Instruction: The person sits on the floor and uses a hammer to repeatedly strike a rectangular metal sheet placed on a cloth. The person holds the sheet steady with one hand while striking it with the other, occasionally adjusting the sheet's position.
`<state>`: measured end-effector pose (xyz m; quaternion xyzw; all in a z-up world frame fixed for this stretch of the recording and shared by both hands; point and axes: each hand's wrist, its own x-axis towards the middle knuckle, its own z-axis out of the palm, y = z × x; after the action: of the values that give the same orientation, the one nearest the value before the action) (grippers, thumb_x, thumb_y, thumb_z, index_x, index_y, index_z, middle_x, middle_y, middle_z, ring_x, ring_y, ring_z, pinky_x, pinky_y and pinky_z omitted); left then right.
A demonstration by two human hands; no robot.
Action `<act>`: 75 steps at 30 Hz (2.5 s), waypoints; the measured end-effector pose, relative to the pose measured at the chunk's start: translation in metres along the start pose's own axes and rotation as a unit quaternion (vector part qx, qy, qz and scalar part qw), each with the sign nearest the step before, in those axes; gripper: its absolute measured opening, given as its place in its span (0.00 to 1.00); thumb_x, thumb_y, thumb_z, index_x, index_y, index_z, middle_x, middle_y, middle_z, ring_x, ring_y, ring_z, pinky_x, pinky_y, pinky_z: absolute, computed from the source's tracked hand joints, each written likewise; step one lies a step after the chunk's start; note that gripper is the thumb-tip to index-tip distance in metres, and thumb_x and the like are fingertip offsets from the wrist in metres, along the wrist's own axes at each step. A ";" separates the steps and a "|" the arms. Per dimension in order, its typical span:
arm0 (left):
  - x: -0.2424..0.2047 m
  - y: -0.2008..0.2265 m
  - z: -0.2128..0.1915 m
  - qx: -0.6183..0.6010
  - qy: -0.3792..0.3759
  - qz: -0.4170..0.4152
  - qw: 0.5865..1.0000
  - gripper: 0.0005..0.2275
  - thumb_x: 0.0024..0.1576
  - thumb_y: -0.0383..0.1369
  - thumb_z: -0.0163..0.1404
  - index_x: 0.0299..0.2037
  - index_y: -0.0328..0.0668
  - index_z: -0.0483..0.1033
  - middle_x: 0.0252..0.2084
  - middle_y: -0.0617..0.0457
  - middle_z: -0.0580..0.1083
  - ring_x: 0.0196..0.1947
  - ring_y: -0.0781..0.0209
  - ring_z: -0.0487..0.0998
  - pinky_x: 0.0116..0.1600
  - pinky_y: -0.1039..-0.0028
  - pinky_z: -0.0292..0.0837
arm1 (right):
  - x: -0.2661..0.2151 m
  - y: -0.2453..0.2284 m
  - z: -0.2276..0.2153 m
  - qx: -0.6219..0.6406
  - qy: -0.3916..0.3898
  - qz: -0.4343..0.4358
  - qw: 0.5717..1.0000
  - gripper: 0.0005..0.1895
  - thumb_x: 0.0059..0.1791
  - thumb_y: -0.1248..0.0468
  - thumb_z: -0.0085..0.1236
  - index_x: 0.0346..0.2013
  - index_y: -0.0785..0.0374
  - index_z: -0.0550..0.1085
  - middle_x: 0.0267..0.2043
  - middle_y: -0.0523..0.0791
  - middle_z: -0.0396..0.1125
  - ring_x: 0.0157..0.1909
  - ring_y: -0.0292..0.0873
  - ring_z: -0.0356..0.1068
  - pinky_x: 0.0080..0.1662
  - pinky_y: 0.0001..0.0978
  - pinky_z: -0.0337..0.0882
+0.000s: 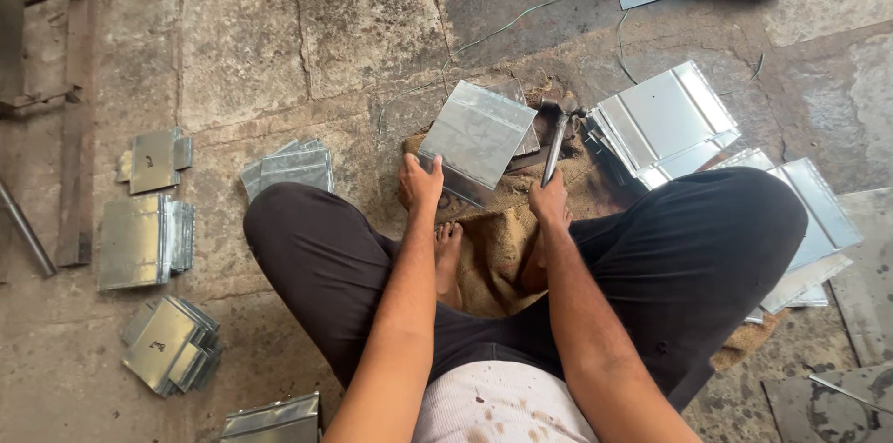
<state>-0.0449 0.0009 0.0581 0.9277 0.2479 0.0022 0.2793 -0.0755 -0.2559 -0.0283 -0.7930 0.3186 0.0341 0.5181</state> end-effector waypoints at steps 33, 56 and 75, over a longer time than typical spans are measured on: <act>-0.043 -0.028 0.124 -0.228 -0.060 -0.078 0.969 0.34 0.57 0.61 0.49 0.49 0.28 0.74 0.44 0.35 0.78 0.43 0.43 0.82 0.44 0.57 0.80 | -0.041 -0.090 -0.012 0.214 -0.232 -0.033 0.948 0.20 0.62 0.47 0.43 0.34 0.58 0.60 0.19 0.37 0.55 0.16 0.33 0.53 0.17 0.29 0.53; -0.038 0.013 0.091 -0.229 -0.086 -0.118 0.962 0.29 0.60 0.57 0.49 0.40 0.30 0.79 0.36 0.32 0.79 0.36 0.38 0.83 0.39 0.52 0.80 | -0.120 -0.175 -0.059 0.337 -0.247 -0.438 0.796 0.30 0.58 0.36 0.31 0.31 0.58 0.64 0.18 0.40 0.57 0.13 0.34 0.55 0.15 0.29 0.56; -0.035 0.010 0.088 -0.218 -0.038 -0.145 0.964 0.28 0.60 0.57 0.47 0.42 0.32 0.79 0.36 0.33 0.80 0.36 0.38 0.84 0.38 0.53 0.80 | -0.098 -0.172 -0.064 0.320 -0.168 -0.429 0.828 0.28 0.61 0.42 0.32 0.27 0.56 0.62 0.16 0.35 0.51 0.14 0.30 0.50 0.16 0.27 0.54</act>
<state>-0.0580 -0.0679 -0.0060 0.7980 0.3621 -0.0192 0.4813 -0.0781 -0.2187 0.1763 -0.6215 -0.1521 -0.1627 0.7511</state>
